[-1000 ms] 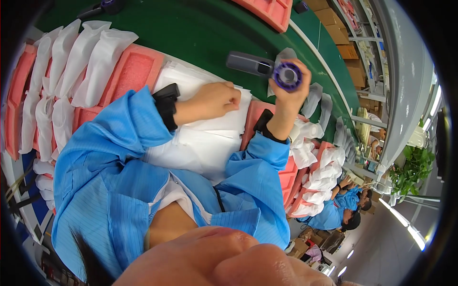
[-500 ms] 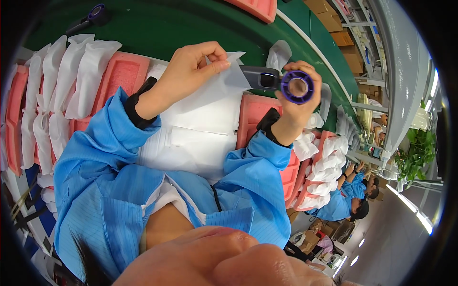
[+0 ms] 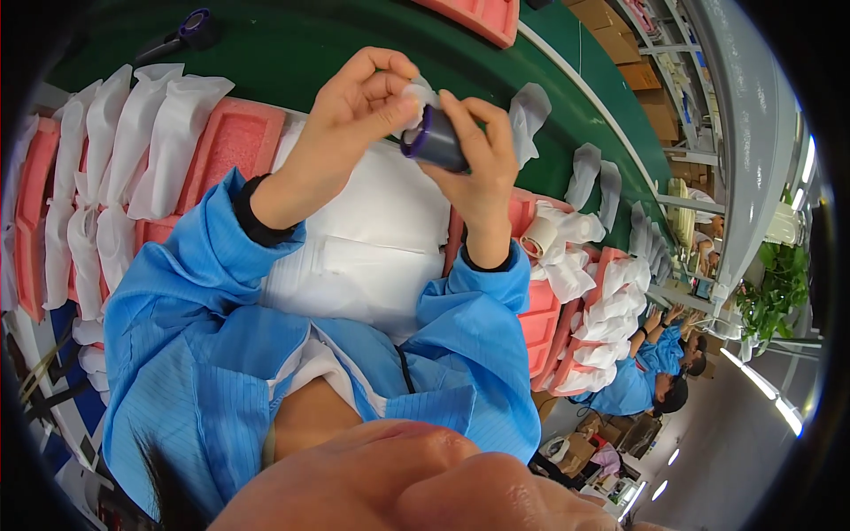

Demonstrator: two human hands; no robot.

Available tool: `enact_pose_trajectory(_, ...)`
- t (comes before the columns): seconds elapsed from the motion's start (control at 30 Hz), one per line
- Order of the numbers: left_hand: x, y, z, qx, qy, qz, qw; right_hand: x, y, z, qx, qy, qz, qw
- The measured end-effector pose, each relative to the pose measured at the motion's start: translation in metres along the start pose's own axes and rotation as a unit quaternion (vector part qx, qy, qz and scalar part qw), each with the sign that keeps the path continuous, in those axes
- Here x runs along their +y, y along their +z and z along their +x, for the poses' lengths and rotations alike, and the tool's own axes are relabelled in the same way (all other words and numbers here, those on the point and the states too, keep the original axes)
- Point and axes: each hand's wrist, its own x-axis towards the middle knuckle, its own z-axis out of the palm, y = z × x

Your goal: The person packages handheld fans by sliding each unit into a plastic bag, folding the bag over the nozzle, and placing it into a pink tray. After filling the tray, the person applies tape from a dispenser to the bagged fans.

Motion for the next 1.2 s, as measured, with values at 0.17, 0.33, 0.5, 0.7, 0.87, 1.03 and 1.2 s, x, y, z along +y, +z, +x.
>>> enact_pose_trajectory(0.17,-0.003,0.017,-0.015,-0.021,0.182,0.380,0.906,-0.002,0.005,0.000,0.009,0.034,0.016,0.999)
enact_pose_trajectory(0.33,-0.018,0.020,-0.029,-0.145,0.259,0.497,0.815,0.013,0.005,-0.005,0.037,0.052,-0.086,0.994)
enact_pose_trajectory(0.5,-0.011,0.024,-0.019,-0.068,0.148,0.508,0.846,0.013,0.011,-0.008,0.111,0.114,-0.059,0.986)
enact_pose_trajectory(0.7,-0.015,0.006,0.002,-0.023,0.169,0.549,0.818,-0.008,0.020,-0.012,0.021,0.183,0.217,0.959)
enact_pose_trajectory(0.87,0.014,-0.018,0.018,-0.128,0.164,0.349,0.914,0.002,0.019,-0.007,0.080,0.123,0.237,0.960)
enact_pose_trajectory(1.03,0.022,-0.009,0.015,-0.071,0.072,0.192,0.976,0.010,0.027,-0.015,-0.105,0.166,0.287,0.937)
enact_pose_trajectory(1.2,0.011,-0.007,0.013,0.070,0.180,0.375,0.907,0.013,0.028,-0.018,-0.029,0.170,0.084,0.981)
